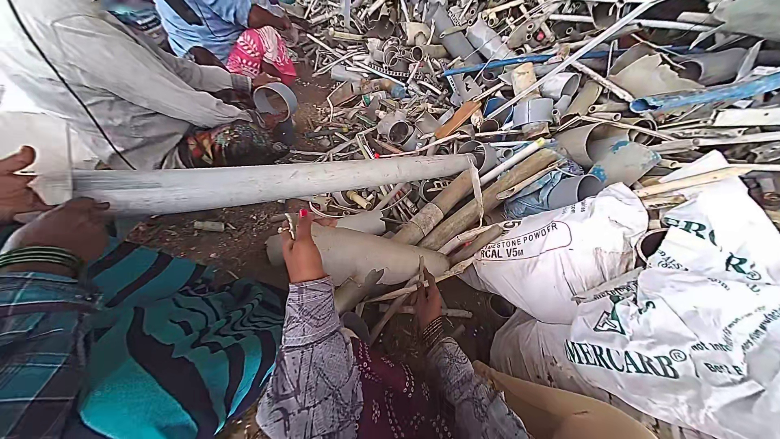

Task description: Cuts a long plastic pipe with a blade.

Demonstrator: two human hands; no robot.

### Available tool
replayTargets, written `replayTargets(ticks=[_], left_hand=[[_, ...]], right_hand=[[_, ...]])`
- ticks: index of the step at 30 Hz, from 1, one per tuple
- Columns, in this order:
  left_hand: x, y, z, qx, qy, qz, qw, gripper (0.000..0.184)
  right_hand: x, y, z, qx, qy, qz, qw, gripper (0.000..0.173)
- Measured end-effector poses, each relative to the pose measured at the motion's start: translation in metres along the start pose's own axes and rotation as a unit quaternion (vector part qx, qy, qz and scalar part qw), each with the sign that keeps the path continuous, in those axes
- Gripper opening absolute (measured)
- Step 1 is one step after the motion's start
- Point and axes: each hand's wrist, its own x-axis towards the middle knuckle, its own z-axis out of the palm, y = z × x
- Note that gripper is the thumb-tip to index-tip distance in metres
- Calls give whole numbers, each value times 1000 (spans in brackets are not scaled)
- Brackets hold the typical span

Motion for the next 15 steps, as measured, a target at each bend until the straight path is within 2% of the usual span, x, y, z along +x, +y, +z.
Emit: replayTargets(ticks=[2,4,6,8,10,12,15], left_hand=[[0,1,0,-1,-4,6,1000,29],[-3,1,4,4,-17,16,1000,30],[-7,2,7,13,-15,23,1000,30],[-6,5,6,17,-17,29,999,32],[-6,4,3,19,-7,19,1000,32],[-2,1,-2,7,-6,2,1000,33],[0,0,-3,-8,-1,3,1000,31]], right_hand=[[20,15,-11,-15,-2,89,996,48],[17,4,-13,-39,-18,99,994,49],[-10,-24,0,-26,-14,-2,1000,48],[-31,-48,24,47,-3,-121,992,47],[-39,-52,34,81,-4,-143,986,46],[-29,-37,31,60,14,-106,992,47],[2,-13,11,17,13,59,998,49]])
